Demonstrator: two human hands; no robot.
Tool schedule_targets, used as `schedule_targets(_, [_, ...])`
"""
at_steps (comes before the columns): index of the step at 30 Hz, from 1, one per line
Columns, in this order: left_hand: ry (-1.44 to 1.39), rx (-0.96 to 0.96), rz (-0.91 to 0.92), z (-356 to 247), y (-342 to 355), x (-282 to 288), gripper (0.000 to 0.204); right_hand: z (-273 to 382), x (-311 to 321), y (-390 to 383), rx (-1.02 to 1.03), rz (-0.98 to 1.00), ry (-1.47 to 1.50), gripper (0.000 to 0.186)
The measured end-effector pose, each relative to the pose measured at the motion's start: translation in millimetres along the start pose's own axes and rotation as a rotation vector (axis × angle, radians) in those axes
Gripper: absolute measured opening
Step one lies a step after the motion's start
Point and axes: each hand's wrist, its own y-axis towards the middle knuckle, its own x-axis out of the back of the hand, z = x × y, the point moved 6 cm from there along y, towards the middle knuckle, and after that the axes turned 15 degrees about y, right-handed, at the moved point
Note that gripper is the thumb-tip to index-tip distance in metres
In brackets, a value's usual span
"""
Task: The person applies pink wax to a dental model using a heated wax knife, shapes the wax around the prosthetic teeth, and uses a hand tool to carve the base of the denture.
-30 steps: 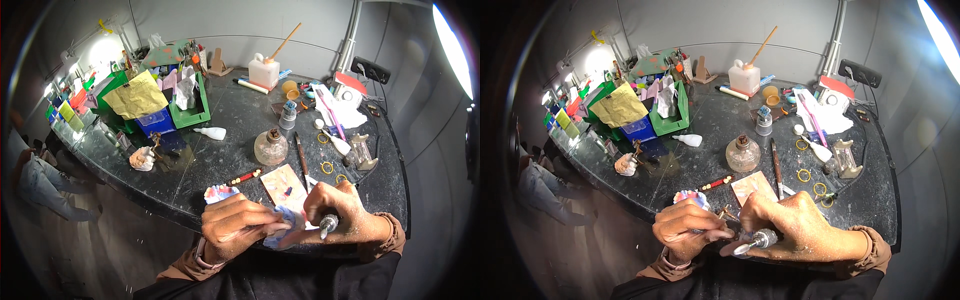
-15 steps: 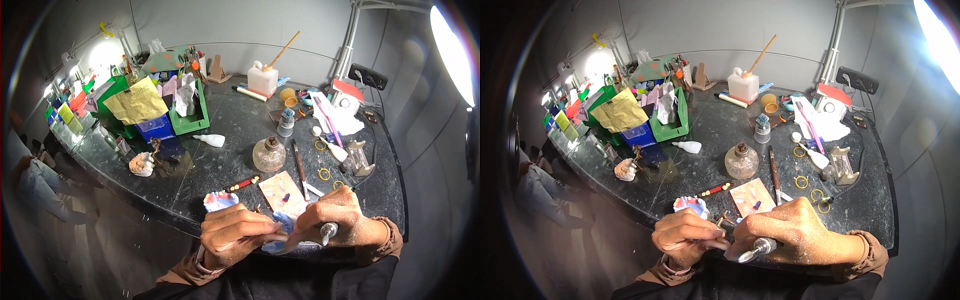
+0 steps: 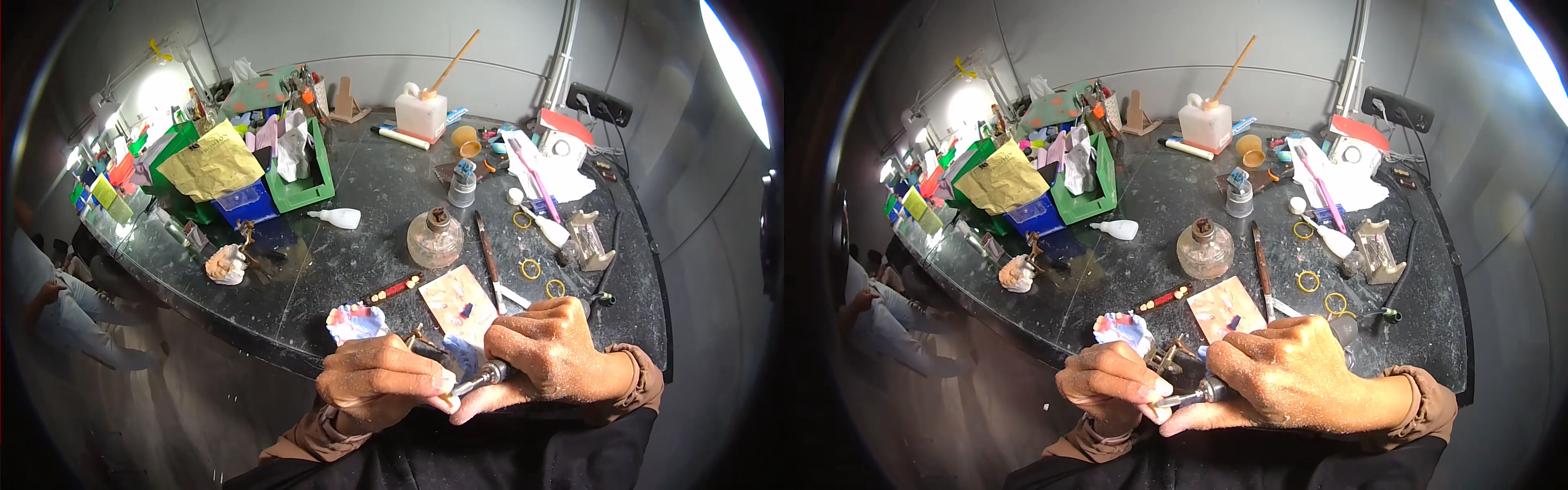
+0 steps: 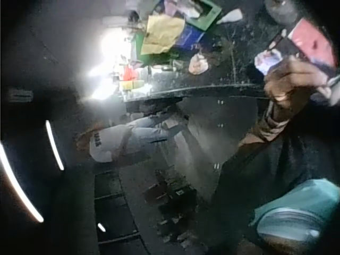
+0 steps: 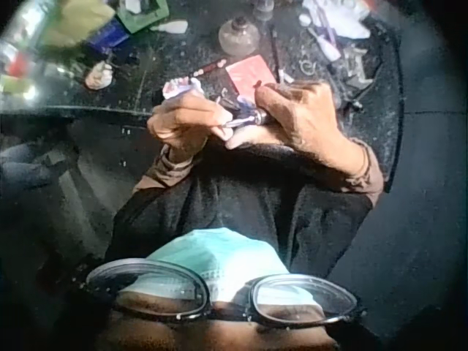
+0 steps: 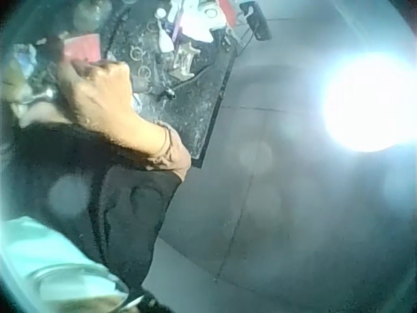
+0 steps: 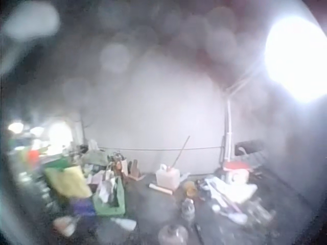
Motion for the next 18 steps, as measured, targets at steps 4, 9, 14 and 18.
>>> schedule_targets(4, [0.009,-0.026,0.006,0.4,0.8,-0.1,0.016,1.1,-0.4,0.3,0.015,0.002,-0.03,0.055])
schedule_targets(9, [0.025,0.0,0.001,1.1,0.0,0.1,0.016,0.3,-1.6,0.7,0.021,-0.038,0.003,0.054])
schedule_targets(14, [0.019,-0.01,0.013,3.2,-0.3,0.5,0.014,-1.1,-3.0,1.0,0.012,-0.024,0.025,0.054])
schedule_targets(18, [0.003,0.006,0.02,3.0,-0.3,0.2,0.013,-1.4,-4.2,0.7,0.023,-0.031,0.02,0.055])
